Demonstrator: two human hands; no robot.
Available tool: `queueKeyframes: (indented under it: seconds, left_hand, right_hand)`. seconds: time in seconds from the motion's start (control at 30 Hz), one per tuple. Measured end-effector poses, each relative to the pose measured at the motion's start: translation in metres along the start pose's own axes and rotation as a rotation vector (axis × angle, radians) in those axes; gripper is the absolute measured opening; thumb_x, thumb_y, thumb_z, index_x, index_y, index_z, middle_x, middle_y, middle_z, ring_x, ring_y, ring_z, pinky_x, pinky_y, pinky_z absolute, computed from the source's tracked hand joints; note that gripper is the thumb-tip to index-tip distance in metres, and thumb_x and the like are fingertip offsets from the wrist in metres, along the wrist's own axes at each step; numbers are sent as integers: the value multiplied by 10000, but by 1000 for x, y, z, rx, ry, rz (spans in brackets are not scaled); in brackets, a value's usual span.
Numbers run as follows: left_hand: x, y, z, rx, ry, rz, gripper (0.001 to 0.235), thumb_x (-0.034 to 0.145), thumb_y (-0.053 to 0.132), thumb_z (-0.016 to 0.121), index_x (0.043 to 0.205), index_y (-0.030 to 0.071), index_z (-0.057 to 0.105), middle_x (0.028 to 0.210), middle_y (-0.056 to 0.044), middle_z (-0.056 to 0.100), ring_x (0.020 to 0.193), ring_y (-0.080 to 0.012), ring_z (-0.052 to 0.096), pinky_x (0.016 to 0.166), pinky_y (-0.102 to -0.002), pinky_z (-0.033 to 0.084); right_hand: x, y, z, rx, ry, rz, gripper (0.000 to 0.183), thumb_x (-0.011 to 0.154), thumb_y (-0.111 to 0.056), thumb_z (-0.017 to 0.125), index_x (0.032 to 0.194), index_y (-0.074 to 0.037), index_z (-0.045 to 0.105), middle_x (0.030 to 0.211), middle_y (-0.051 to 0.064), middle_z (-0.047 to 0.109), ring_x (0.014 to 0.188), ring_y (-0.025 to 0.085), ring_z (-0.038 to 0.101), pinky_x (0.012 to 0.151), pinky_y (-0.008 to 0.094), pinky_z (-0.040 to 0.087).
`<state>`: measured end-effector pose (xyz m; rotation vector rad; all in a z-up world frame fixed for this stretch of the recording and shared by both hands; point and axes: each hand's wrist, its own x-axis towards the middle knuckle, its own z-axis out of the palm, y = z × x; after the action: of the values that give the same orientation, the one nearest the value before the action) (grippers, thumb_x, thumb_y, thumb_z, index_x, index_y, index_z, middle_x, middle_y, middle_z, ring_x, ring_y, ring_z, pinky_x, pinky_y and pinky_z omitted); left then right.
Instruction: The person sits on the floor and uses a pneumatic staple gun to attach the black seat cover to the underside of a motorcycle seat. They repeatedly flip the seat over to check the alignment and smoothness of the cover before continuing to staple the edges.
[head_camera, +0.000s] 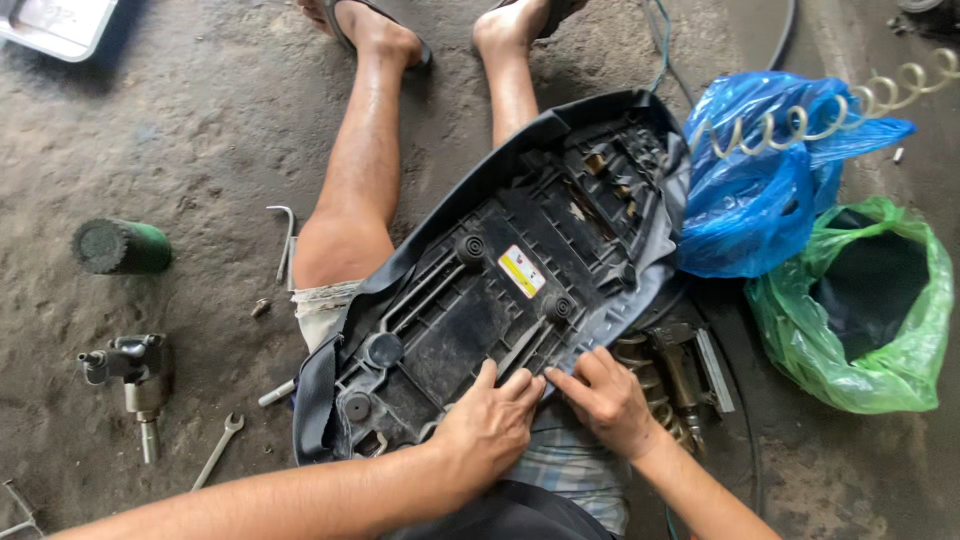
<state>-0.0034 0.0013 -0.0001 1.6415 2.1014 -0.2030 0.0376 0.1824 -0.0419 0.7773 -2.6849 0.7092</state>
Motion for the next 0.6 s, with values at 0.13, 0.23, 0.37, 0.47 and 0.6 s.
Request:
queueKeyframes:
  seconds: [0.13,0.23,0.37,0.47,0.6]
  left_hand:
    - [5,0,-7,28,-169,49,491,869,298,348,1311,84,368,1423,-78,239,1169,-233,272,870,-513,298]
    - [9,-11,-16,80,-128,159,381,886,338,377,1148,141,570,1250,-66,400,1078,-200,331,786,-399,328]
    - [15,-19,-20,103,70,202,340,779,400,464,946,171,653,1152,-75,467,988,-208,369,794,-396,325]
    - [15,-14,-17,65,133,183,305,809,346,428,868,191,685,1129,-99,491,986,-222,388,816,-425,322]
    - [18,-5,-13,114,103,148,310,843,325,421,935,178,679,1120,-134,490,1004,-252,391,871,-457,309]
  right_hand:
    - [-11,5,12,82,28,4,174,859,-40,504,1021,-23,564,670,58,343,594,225,368,494,332,376]
    - [-16,17,9,144,21,-13,199,866,-45,493,1053,-19,557,677,66,366,605,225,373,520,332,377]
    - [-11,38,1,199,-23,-119,178,881,-66,456,970,50,557,671,80,372,572,233,362,504,338,377]
    - [-9,34,-1,195,-25,-105,183,887,-84,456,971,41,560,687,88,367,583,245,371,525,350,392]
    - [-9,20,-7,133,-46,-16,179,874,-41,479,1023,33,545,761,121,457,633,250,432,564,338,409]
